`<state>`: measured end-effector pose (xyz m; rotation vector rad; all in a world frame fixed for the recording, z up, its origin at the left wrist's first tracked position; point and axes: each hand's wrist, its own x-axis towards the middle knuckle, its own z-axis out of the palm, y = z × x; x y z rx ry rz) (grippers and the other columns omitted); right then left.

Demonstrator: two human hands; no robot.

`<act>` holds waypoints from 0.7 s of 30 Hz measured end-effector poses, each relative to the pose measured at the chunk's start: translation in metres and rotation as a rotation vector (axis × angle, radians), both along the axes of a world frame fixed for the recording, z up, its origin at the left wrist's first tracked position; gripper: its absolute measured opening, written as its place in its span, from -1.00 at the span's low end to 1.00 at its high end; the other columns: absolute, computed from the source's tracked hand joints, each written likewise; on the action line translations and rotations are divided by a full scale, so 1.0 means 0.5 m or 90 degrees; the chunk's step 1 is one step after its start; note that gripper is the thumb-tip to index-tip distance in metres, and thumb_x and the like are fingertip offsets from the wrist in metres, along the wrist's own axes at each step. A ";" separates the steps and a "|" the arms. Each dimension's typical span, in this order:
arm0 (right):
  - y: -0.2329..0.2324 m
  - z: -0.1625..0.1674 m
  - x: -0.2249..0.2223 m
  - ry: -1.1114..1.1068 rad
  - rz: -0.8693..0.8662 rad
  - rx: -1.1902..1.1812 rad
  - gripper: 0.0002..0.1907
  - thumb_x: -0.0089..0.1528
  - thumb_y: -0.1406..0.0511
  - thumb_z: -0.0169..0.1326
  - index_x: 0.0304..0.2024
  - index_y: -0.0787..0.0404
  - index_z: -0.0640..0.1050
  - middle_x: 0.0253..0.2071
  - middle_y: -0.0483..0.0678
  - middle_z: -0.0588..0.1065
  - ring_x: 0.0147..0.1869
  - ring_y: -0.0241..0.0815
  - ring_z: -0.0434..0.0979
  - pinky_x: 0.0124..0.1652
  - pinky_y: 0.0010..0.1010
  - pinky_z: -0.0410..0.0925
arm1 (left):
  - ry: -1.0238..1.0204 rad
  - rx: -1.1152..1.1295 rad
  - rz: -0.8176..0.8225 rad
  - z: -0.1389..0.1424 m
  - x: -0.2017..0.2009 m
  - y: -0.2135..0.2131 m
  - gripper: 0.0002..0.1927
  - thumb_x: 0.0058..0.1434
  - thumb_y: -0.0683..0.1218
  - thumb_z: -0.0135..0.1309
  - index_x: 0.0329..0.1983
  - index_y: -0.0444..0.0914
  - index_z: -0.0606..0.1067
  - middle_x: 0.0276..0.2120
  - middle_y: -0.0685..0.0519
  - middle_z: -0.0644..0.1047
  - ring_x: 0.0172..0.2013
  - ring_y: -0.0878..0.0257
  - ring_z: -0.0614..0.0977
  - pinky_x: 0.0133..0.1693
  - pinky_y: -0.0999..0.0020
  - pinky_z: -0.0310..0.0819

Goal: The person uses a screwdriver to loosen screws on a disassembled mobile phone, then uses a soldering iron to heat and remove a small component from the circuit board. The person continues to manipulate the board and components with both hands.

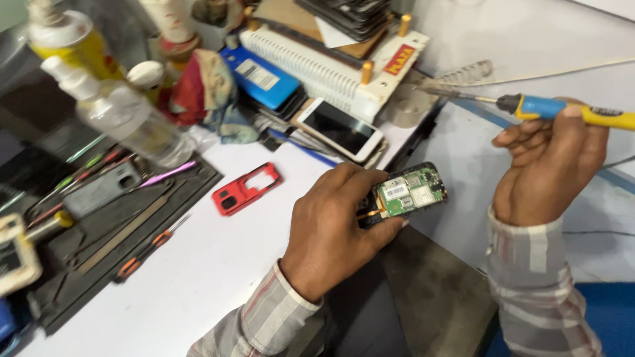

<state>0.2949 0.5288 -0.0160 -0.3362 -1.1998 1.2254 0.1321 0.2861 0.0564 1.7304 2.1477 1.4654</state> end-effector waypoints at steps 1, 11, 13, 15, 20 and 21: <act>-0.024 0.002 -0.014 0.011 0.022 -0.005 -0.80 0.65 0.31 -0.16 -0.01 0.35 0.36 -0.34 0.01 0.38 -0.37 -0.13 0.45 -0.24 -0.27 0.50 | 0.006 0.009 0.009 0.000 -0.001 -0.014 -0.50 -0.04 -0.01 0.39 -0.03 -0.24 0.57 -0.19 0.02 0.58 -0.16 0.03 0.63 -0.19 0.16 0.52; -0.241 0.002 -0.103 0.022 0.215 -0.037 -0.74 0.60 0.29 -0.14 -0.02 0.42 0.39 -0.26 0.08 0.42 -0.31 -0.13 0.39 -0.23 -0.24 0.43 | 0.004 -0.034 0.147 -0.016 -0.005 -0.207 -0.48 -0.05 0.00 0.40 0.00 -0.22 0.58 -0.17 0.01 0.57 -0.17 0.04 0.62 -0.19 0.17 0.52; -0.291 -0.002 -0.118 0.004 0.246 -0.039 -0.73 0.59 0.26 -0.15 0.00 0.40 0.39 -0.25 0.09 0.44 -0.30 -0.12 0.40 -0.24 -0.24 0.43 | 0.015 -0.038 0.176 -0.027 -0.004 -0.258 -0.47 -0.03 0.00 0.40 0.02 -0.23 0.58 -0.16 0.00 0.57 -0.16 0.04 0.61 -0.18 0.18 0.52; -0.335 -0.002 -0.137 -0.008 0.281 -0.049 -0.73 0.58 0.24 -0.16 0.02 0.38 0.40 -0.24 0.09 0.46 -0.30 -0.11 0.44 -0.23 -0.23 0.46 | 0.005 -0.050 0.222 -0.034 0.000 -0.303 -0.47 -0.05 -0.01 0.40 0.01 -0.23 0.58 -0.16 0.01 0.57 -0.17 0.05 0.61 -0.19 0.19 0.53; -0.416 0.003 -0.168 -0.021 0.390 -0.095 -0.71 0.55 0.22 -0.18 0.00 0.36 0.39 -0.25 0.09 0.45 -0.26 -0.11 0.45 -0.21 -0.21 0.47 | -0.001 -0.082 0.317 -0.053 0.010 -0.413 -0.47 -0.07 -0.03 0.41 0.00 -0.24 0.58 -0.17 0.01 0.58 -0.16 0.05 0.61 -0.20 0.20 0.52; -0.428 0.001 -0.173 -0.022 0.409 -0.101 -0.71 0.55 0.21 -0.19 0.00 0.35 0.38 -0.25 0.10 0.45 -0.26 -0.11 0.45 -0.22 -0.21 0.46 | 0.002 -0.088 0.336 -0.057 0.010 -0.433 -0.47 -0.08 -0.03 0.41 -0.01 -0.24 0.58 -0.17 0.00 0.58 -0.16 0.05 0.60 -0.19 0.20 0.52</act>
